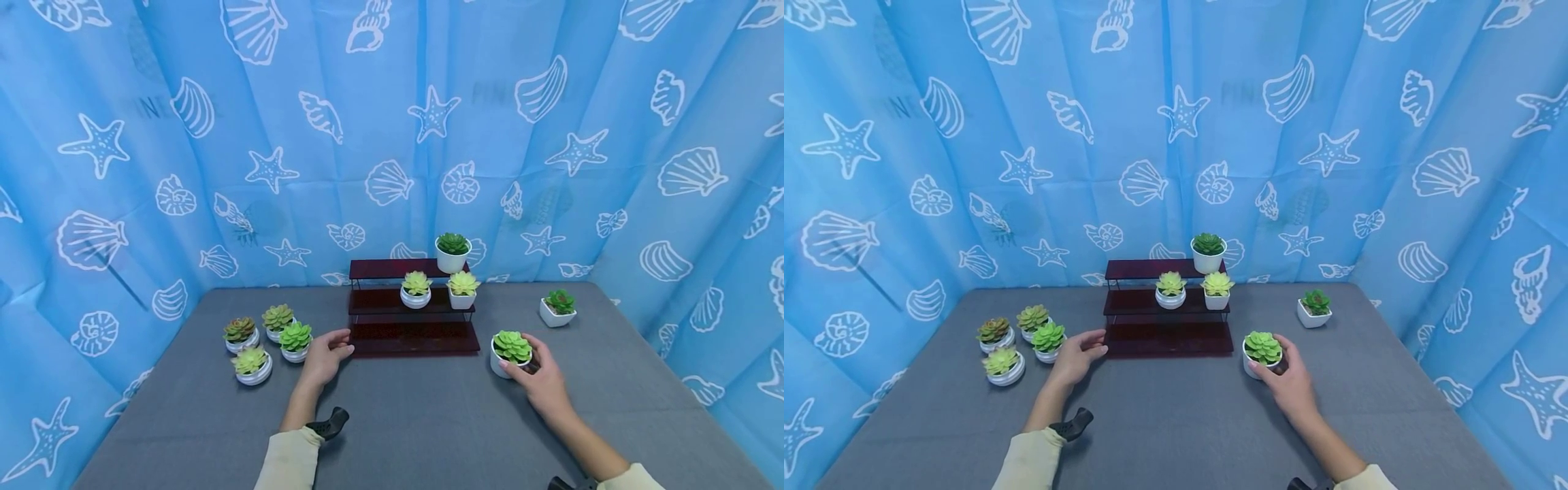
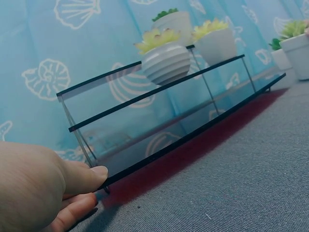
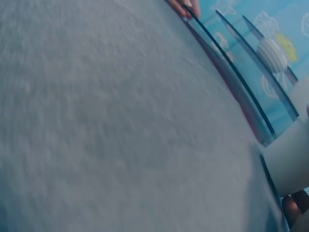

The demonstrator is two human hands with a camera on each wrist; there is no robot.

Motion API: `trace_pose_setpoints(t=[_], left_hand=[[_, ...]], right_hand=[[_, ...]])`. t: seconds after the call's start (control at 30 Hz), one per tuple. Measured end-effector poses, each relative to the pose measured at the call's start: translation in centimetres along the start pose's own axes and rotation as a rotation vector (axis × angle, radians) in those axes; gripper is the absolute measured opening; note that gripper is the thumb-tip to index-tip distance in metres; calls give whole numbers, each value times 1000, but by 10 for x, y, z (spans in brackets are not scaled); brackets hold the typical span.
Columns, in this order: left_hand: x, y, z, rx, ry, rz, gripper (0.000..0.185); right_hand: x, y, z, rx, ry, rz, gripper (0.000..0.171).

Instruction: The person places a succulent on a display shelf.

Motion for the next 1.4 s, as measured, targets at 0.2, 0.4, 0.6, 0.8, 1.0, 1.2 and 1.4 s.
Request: trace_pose_setpoints(t=[0.2,0.4,0.6,0.8,1.0,1.2,1.4], left_hand=[[-1,0,-1,11,-4,-19,34],[-1,0,-2,11,-9,-17,34],[-2,-1,-1,8,0,-10,34],[-2,0,-1,15,-5,-15,34],[-1,1,-1,5,-6,-34,34],[-1,-1,-2,9,-10,-26,34],[0,-1,0,2,2,-23,34]], right_hand=[[0,-12,-14,-39,-23,33,70],[0,-23,-26,-6,-52,68,74],[-5,-31,-34,-10,-50,68,73],[-11,-38,-41,-11,-53,88,71],[-15,-41,-51,-15,-57,106,71],[-21,-42,-61,-13,-60,106,70],[-28,-45,-69,-9,-54,114,68]])
Point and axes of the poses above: each hand's wrist, its own x-axis away from the middle knuckle, its own z-axis out of the back of the hand, y = z × x, the point moved 9 cm from there along -x, towards the middle knuckle, and after that the axes turned 6 degrees about z, right-handed, at the moved point
